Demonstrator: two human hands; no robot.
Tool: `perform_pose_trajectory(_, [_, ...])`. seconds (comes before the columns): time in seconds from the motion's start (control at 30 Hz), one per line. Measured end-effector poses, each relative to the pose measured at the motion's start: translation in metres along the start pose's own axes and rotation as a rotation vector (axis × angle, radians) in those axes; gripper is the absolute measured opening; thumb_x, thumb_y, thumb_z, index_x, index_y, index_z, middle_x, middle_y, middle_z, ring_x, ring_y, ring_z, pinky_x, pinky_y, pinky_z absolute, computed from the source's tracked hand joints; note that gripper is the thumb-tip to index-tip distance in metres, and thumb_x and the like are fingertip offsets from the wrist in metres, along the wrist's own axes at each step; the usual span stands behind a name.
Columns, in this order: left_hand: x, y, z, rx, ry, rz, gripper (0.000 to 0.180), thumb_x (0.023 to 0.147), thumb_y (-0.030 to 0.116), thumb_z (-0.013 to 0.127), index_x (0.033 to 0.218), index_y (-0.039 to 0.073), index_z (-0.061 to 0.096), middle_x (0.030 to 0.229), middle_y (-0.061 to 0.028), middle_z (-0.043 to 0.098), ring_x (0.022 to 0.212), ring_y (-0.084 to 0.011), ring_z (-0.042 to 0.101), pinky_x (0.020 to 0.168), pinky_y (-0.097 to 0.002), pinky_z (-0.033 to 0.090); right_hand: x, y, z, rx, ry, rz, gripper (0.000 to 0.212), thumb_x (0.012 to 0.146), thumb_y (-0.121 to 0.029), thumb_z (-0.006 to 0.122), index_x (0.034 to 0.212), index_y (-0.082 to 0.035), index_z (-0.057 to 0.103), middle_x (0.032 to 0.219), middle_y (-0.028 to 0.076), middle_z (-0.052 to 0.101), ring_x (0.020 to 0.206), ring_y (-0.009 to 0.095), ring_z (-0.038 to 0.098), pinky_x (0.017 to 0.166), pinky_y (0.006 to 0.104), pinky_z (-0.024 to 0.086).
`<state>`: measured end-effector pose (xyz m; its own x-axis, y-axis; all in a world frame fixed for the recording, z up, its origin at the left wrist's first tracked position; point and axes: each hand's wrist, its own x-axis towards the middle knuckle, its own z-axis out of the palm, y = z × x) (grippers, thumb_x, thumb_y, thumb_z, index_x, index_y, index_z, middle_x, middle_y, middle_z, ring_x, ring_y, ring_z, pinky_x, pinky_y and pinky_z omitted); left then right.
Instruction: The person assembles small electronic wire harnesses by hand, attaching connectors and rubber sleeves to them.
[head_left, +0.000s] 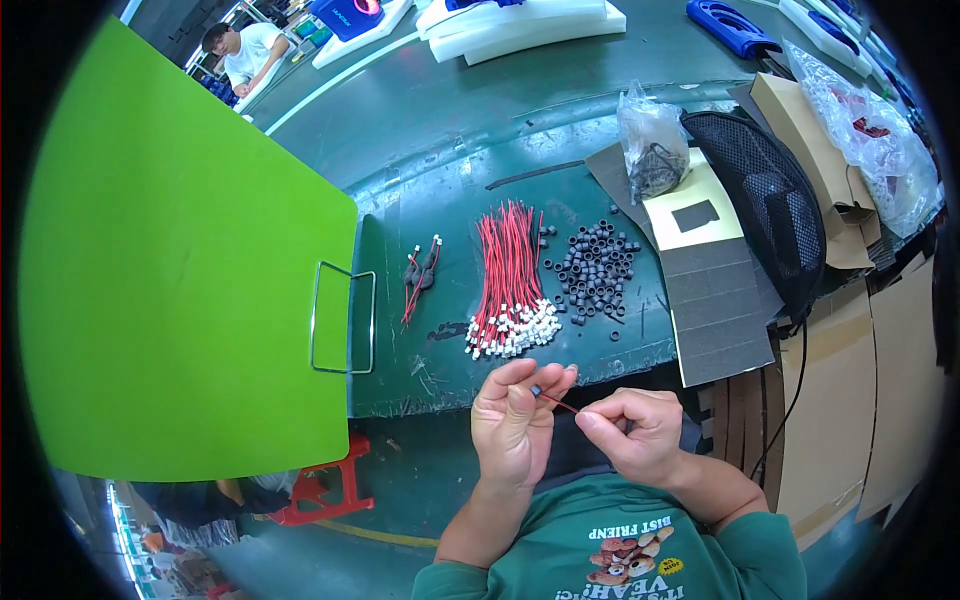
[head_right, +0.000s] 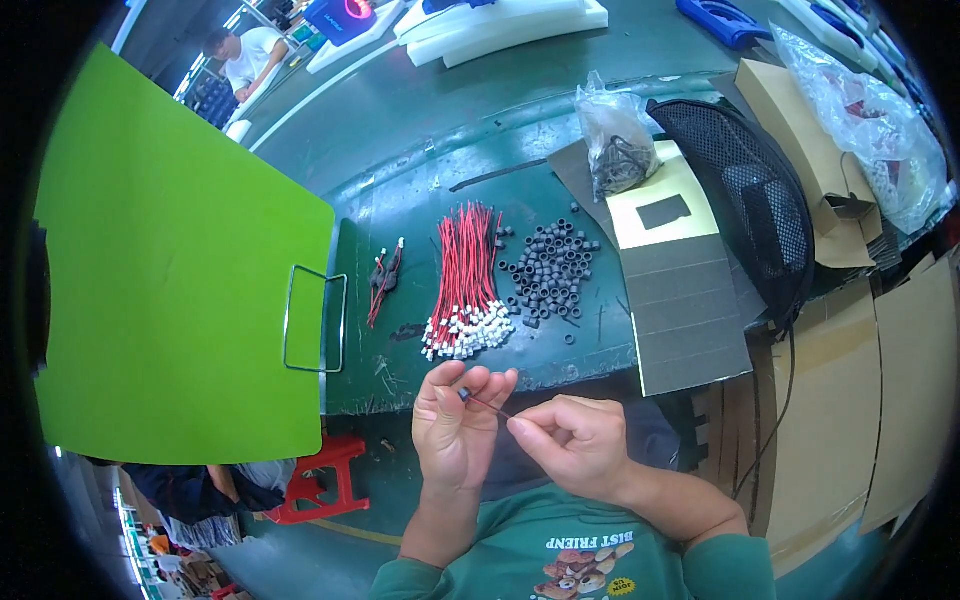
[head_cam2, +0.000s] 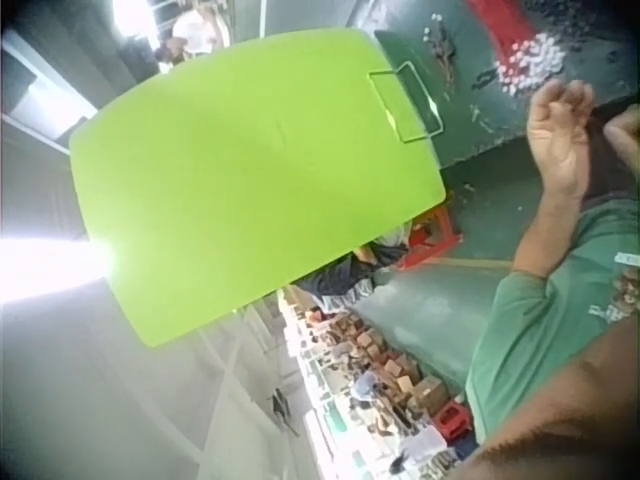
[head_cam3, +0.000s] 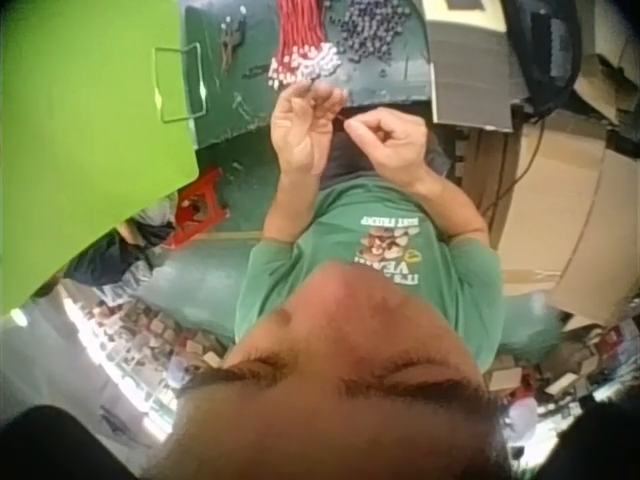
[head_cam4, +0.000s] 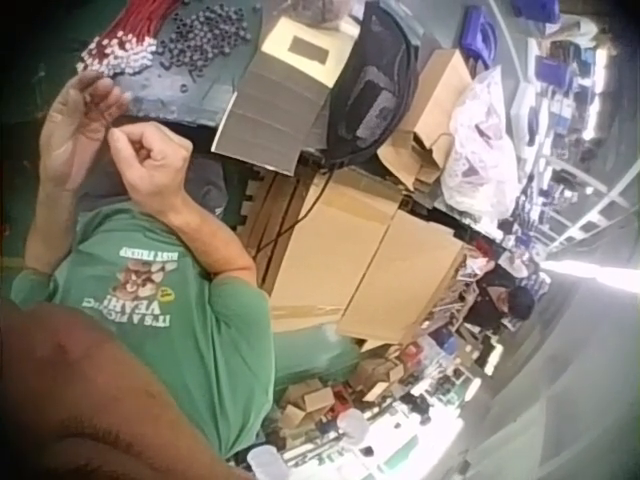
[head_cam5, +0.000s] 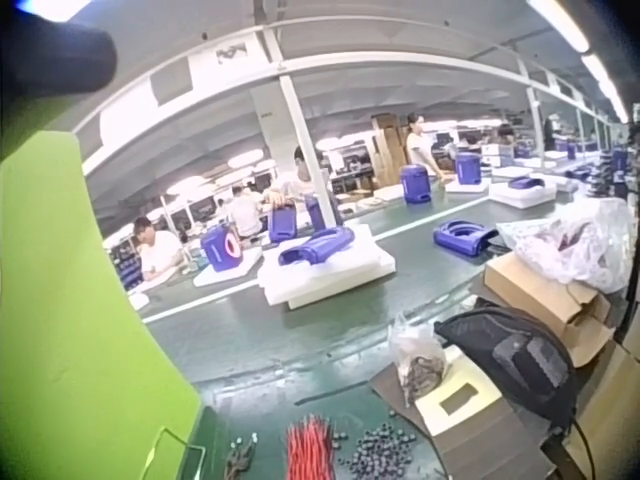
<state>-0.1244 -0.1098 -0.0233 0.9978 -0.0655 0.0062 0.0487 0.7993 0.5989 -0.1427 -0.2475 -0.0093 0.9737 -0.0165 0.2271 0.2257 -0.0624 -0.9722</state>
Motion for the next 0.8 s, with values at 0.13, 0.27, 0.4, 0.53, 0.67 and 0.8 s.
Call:
perform_pose_trajectory(0.13, [-0.005,-0.01,0.001,0.145,-0.032,-0.026,0.027,0.083,0.018,0.058,0.103,-0.001,0.054,0.099,-0.0183,0.061,0.097,-0.0292,0.058,0.089,-0.0409,0.043,0.0,0.001,0.006,0.07,0.045,0.033,0.006,0.074,-0.003,0.065,0.068,-0.001,0.063,0.056,0.002,0.058,0.045,0.005,0.05,0.041,0.0187,0.037])
perform_pose_trajectory(0.27, [-0.005,-0.009,-0.002,0.309,0.023,0.089,0.019,0.081,0.015,0.061,0.091,-0.001,0.06,0.093,-0.0185,0.062,0.084,-0.0227,0.06,0.076,-0.0334,0.047,-0.001,0.004,0.004,0.234,-0.143,0.216,0.009,0.079,-0.001,0.059,0.086,0.004,0.061,0.068,0.005,0.063,0.058,0.006,0.058,0.05,0.0172,0.044])
perform_pose_trajectory(0.4, [0.0,0.009,0.004,0.268,0.037,0.025,0.019,0.08,0.014,0.063,0.089,-0.003,0.061,0.079,-0.0181,0.062,0.048,-0.0126,0.054,0.044,-0.0211,0.044,-0.004,0.007,0.003,0.309,-0.196,0.27,0.018,0.081,-0.001,0.058,0.097,0.006,0.057,0.073,0.007,0.063,0.061,0.004,0.057,0.051,0.0168,0.044])
perform_pose_trajectory(0.53, [0.005,0.023,0.002,0.38,-0.07,-0.212,0.019,0.078,0.012,0.064,0.08,-0.007,0.061,0.074,-0.0179,0.062,0.045,-0.0134,0.054,0.042,-0.0209,0.044,0.0,0.009,-0.009,0.407,-0.126,0.279,0.021,0.081,-0.004,0.059,0.1,0.004,0.057,0.083,0.006,0.061,0.06,0.003,0.053,0.051,0.0161,0.042])
perform_pose_trajectory(0.67, [0.006,0.027,-0.002,0.328,-0.225,-0.611,0.016,0.074,0.008,0.066,0.076,-0.008,0.061,0.068,-0.0164,0.062,0.049,-0.0157,0.058,0.045,-0.0228,0.047,0.008,0.017,-0.017,0.535,-0.276,0.184,0.019,0.08,-0.005,0.061,0.098,0.001,0.061,0.092,0.007,0.055,0.073,0.007,0.051,0.065,0.0195,0.043])
perform_pose_trajectory(0.8, [0.005,0.022,-0.004,0.365,-0.303,-0.717,0.016,0.073,0.009,0.067,0.073,-0.006,0.061,0.068,-0.0148,0.062,0.048,-0.0148,0.058,0.045,-0.0217,0.047,0.007,0.021,-0.019,0.748,-0.364,0.238,0.014,0.078,-0.004,0.062,0.092,0.0,0.064,0.094,0.007,0.052,0.085,0.013,0.051,0.076,0.0235,0.042])
